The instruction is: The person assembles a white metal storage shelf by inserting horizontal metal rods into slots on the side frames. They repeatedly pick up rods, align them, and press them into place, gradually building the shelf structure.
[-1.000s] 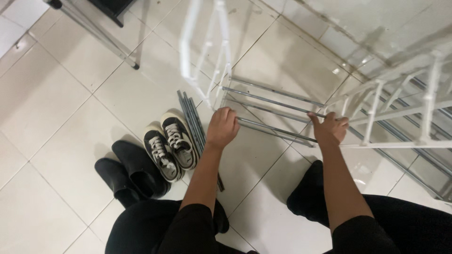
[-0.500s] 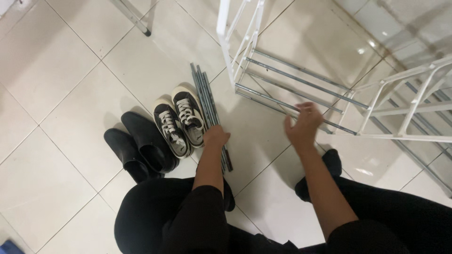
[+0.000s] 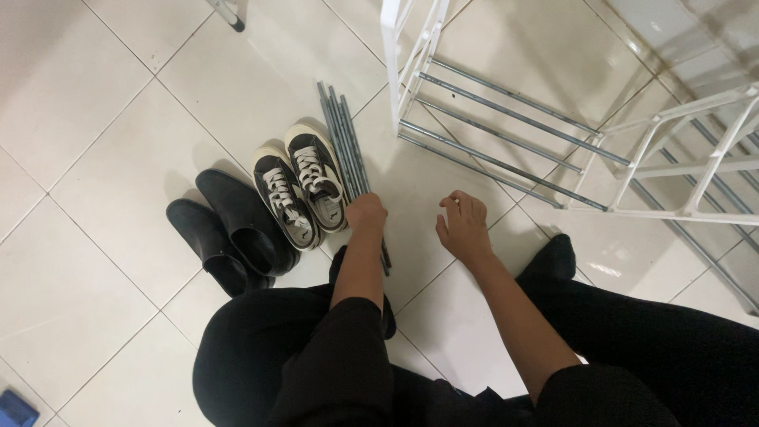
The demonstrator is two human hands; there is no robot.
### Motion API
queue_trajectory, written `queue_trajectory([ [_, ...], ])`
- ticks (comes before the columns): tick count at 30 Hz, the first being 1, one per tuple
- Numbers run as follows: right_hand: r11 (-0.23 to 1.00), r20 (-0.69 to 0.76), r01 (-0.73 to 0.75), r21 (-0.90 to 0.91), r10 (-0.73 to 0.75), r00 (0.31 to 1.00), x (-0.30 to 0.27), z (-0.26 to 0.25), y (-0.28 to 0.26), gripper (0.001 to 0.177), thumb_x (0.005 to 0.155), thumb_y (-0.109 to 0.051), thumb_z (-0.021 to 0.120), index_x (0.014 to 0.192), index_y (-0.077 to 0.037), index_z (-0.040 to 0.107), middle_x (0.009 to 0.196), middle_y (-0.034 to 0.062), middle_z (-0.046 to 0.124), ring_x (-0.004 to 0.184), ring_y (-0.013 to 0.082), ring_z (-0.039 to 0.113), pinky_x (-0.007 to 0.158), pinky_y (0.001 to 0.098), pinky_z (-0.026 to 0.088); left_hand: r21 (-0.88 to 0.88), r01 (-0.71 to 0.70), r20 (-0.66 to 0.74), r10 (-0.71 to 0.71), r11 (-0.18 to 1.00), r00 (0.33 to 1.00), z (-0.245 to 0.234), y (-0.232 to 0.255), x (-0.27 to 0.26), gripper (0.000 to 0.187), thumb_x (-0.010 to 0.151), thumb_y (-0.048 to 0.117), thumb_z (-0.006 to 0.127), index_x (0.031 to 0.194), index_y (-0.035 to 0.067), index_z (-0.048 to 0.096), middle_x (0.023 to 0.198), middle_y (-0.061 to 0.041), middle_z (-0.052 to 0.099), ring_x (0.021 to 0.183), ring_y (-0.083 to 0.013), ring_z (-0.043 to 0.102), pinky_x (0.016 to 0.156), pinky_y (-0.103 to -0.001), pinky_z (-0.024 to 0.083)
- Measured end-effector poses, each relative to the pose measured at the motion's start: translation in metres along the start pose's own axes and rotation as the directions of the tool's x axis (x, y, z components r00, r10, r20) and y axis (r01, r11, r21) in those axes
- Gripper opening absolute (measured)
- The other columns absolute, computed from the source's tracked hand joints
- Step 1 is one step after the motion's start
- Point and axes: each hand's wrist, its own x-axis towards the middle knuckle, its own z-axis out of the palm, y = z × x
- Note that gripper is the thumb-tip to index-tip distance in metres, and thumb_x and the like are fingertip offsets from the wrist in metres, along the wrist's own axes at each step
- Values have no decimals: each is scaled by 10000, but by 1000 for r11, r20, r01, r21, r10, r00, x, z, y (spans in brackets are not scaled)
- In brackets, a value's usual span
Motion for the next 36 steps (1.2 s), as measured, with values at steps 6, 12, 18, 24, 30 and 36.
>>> queue_trajectory([
  [6, 999, 17, 42, 0, -42, 999, 3, -5, 2, 307, 850, -136, 724, 1127, -82, 602, 1200, 122, 535, 1142, 333, 511, 997, 482, 395, 73, -44, -42, 48, 996, 998, -8, 5, -3, 193, 913, 203, 736, 1034, 61, 786, 1119, -149, 762, 995, -301, 749, 780, -400, 614],
  [12, 999, 51, 39, 6, -39, 998, 5, -6, 7, 313, 825, -134, 730, 1111, -87, 610, 1172, 114, 547, 1117, 320, 524, 976, 479, 403, -49, 25, 97, -21, 998, 995, -25, 12, -21, 351, 890, 353, 741, 1036, 35, 764, 1087, -158, 764, 973, -316, 753, 792, -435, 619],
  [18, 998, 149, -34, 57, 25, 989, 2, -8, 18, 291, 856, -163, 730, 1115, -86, 623, 1174, 138, 579, 1110, 338, 541, 975, 478, 421, -336, -34, 34, 48, 941, 998, -25, 6, -33, 440, 872, 410, 661, 977, -9, 743, 1019, -198, 718, 949, -359, 707, 841, -464, 556],
  [24, 922, 516, -276, 273, 102, 851, 4, 6, 10, 532, 915, -319, 743, 1277, 23, 554, 1305, 273, 550, 1198, 443, 513, 998, 504, 427, -653, -250, -220, 137, 715, 966, 7, 20, -21, 412, 890, 373, 633, 859, -36, 675, 796, -202, 684, 732, -340, 646, 723, -472, 512],
  [30, 485, 796, -778, 400, 237, 557, 11, 18, 25, 485, 918, -147, 555, 1379, -25, 464, 1142, 253, 692, 1028, 443, 698, 899, 477, 556, -970, -181, -155, 162, 164, 975, 15, 52, -31, 329, 988, 280, 619, 886, -29, 565, 743, -97, 514, 614, -210, 486, 567, -401, 412],
  [36, 914, 660, -306, 266, 58, 749, 49, -59, 67, 365, 993, -285, 549, 1193, -30, 719, 1237, 181, 702, 1151, 358, 643, 1008, 425, 484, -588, -332, -14, 401, 737, 916, -87, 64, -103, 386, 982, 375, 600, 968, 1, 694, 827, -114, 642, 745, -276, 639, 681, -417, 520],
])
